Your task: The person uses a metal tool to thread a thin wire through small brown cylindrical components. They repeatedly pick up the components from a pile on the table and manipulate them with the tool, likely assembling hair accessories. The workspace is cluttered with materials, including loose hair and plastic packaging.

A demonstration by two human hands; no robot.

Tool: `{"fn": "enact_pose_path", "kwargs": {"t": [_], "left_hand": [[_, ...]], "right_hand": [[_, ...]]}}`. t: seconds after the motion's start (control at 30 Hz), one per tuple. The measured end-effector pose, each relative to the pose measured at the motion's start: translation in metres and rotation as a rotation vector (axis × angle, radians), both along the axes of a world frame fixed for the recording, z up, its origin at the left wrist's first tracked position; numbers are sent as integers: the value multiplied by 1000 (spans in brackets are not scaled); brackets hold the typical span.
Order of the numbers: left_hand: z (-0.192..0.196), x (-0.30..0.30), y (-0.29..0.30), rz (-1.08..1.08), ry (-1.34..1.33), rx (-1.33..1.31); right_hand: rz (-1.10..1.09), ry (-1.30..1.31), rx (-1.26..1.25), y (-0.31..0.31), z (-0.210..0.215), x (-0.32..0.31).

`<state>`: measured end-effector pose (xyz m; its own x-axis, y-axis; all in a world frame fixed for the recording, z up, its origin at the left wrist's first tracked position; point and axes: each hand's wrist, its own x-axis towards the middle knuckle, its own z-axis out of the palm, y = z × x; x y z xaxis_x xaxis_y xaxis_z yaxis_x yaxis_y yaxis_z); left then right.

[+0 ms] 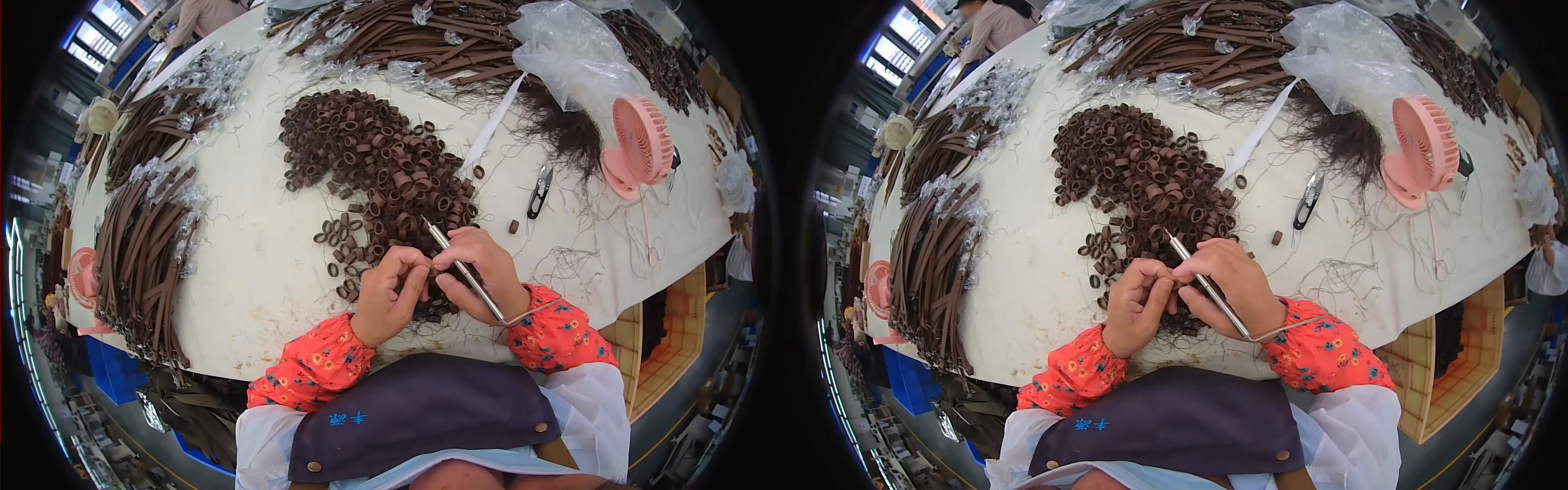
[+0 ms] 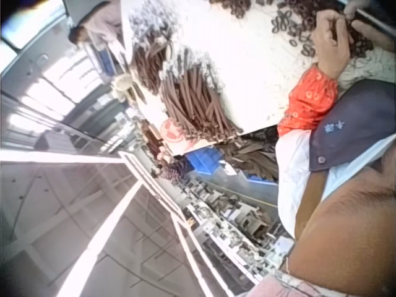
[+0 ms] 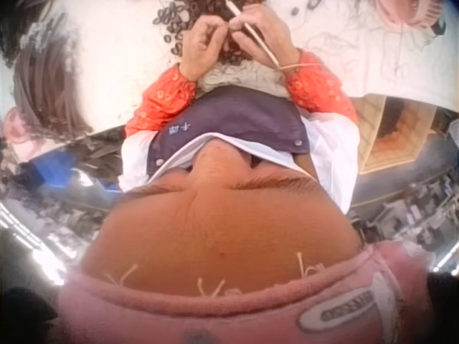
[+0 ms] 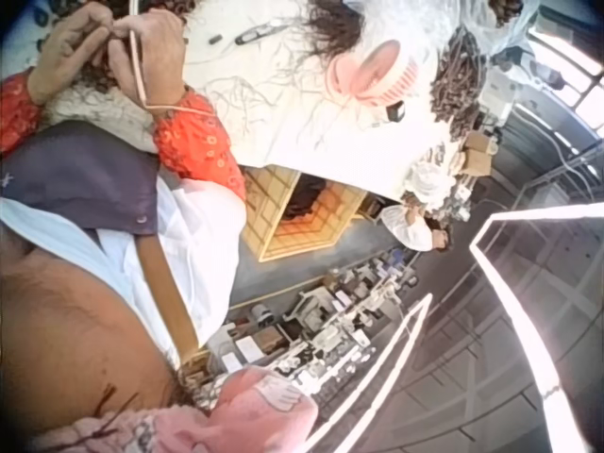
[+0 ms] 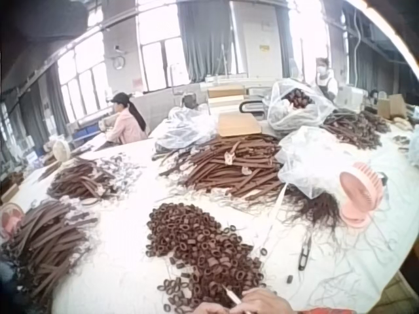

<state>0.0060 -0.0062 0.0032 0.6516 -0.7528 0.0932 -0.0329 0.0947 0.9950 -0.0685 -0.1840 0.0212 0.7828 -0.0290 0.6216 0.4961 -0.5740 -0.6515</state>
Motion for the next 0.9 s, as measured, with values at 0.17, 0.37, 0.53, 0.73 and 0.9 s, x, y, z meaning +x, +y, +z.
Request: {"fn": "enact_pose_path", "kwargs": {"t": [0.17, 0.37, 0.53, 0.73, 0.9], "left_hand": [[1, 2, 1, 31, -53, 21], [1, 3, 2, 51, -133, 45], [2, 3, 2, 52, -146, 61], [2, 3, 2, 52, -157, 75], [1, 3, 3, 54, -161, 80]], "right_hand": [[83, 262, 502, 0, 9, -12], [222, 295, 689, -15, 11, -13], [239, 344, 665, -15, 12, -14], [258, 359, 631, -15, 12, -13], [258, 363, 618, -15, 13, -13]]}}
